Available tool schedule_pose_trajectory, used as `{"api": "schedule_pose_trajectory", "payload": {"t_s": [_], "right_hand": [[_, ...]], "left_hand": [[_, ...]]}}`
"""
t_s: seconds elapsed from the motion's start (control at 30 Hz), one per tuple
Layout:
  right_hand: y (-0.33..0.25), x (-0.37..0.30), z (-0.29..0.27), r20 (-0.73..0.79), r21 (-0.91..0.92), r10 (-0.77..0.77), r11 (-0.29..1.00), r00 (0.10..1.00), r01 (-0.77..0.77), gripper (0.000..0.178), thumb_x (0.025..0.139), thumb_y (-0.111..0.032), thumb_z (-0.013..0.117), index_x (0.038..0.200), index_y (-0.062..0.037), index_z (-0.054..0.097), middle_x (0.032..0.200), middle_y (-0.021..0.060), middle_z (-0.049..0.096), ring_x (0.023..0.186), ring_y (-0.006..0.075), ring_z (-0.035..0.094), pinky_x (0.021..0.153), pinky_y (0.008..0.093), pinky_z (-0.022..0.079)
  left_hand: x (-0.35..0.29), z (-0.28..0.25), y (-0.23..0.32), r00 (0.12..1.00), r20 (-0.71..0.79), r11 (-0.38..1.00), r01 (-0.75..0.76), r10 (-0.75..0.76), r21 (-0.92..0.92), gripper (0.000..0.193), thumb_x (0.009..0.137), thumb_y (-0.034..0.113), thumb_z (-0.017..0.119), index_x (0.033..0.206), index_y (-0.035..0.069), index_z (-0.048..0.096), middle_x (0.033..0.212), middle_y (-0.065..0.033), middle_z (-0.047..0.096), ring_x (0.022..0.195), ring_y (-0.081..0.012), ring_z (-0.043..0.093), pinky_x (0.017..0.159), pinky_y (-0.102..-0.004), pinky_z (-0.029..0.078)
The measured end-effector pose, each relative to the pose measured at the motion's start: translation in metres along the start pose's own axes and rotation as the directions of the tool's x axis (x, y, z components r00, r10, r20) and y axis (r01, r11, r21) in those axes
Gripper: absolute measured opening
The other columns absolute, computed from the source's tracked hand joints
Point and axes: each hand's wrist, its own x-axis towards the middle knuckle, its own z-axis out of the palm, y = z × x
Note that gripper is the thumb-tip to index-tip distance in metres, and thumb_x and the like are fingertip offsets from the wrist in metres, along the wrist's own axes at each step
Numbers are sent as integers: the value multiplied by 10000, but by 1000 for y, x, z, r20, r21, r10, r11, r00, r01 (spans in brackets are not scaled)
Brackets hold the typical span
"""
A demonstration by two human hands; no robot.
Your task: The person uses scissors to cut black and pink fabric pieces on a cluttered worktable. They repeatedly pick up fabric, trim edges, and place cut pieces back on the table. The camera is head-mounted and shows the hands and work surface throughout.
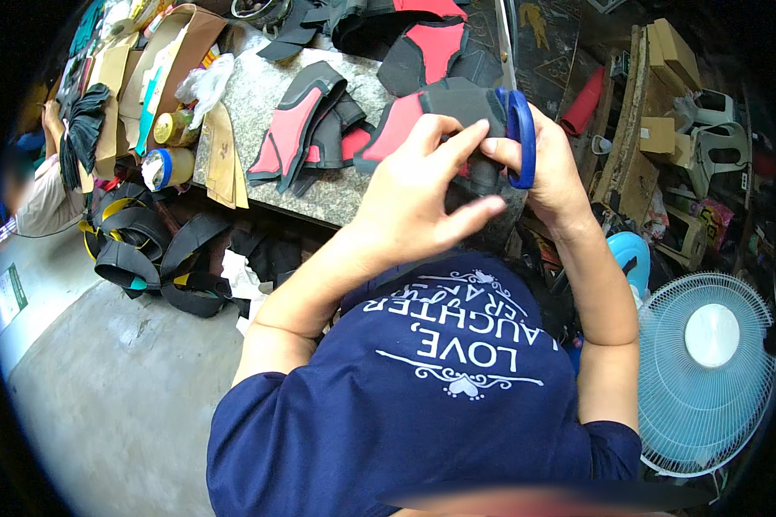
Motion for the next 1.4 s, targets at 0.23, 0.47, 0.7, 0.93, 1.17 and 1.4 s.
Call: {"api": "schedule_pose_trajectory", "payload": {"t_s": [0.23,0.47,0.7,0.93,1.17,1.4], "right_hand": [[6,-14,-6,198,-26,-118,992,973,125,384,775,-88,739,1099,9,560,908,-10,580,801,59,539,735,215,461],[8,-20,-39,396,-238,260,955,881,-176,409,835,-404,680,934,-27,554,691,21,572,635,97,564,614,215,440],[9,-30,-55,521,-283,275,949,808,-140,289,877,-313,648,865,-44,545,661,3,557,590,75,562,548,216,451],[16,-27,-51,484,-214,332,942,810,-258,492,820,-495,679,833,-20,552,568,19,558,490,84,560,457,203,405],[34,-30,-45,334,-117,223,974,916,-194,624,904,-611,450,1008,-3,548,720,87,626,663,123,588,646,224,441],[42,-37,-37,469,-111,275,961,839,-253,677,905,-624,428,1087,19,531,823,115,647,744,143,615,698,235,453]], "left_hand": [[17,-11,-25,984,16,984,175,-175,14,516,766,286,737,1129,-50,591,986,-208,637,924,-333,611,842,-383,483],[18,-30,-53,865,322,719,501,-386,-482,441,784,221,745,1026,-129,628,878,-108,686,786,-113,625,743,-243,509],[21,-45,-52,843,349,673,537,-409,-509,336,774,154,750,995,-81,658,868,-65,684,754,-86,617,719,-222,505],[18,-44,-59,857,308,668,515,-413,-538,322,785,156,735,991,-79,660,873,-75,685,765,-91,618,725,-216,500],[14,-39,-83,835,-223,590,143,-503,-795,251,894,97,615,1088,-56,572,996,-83,648,861,-116,618,782,-242,507],[-3,-63,-101,784,-337,713,184,-522,-677,259,898,66,591,1130,-45,566,1001,-90,652,854,-124,623,775,-250,514]]}}
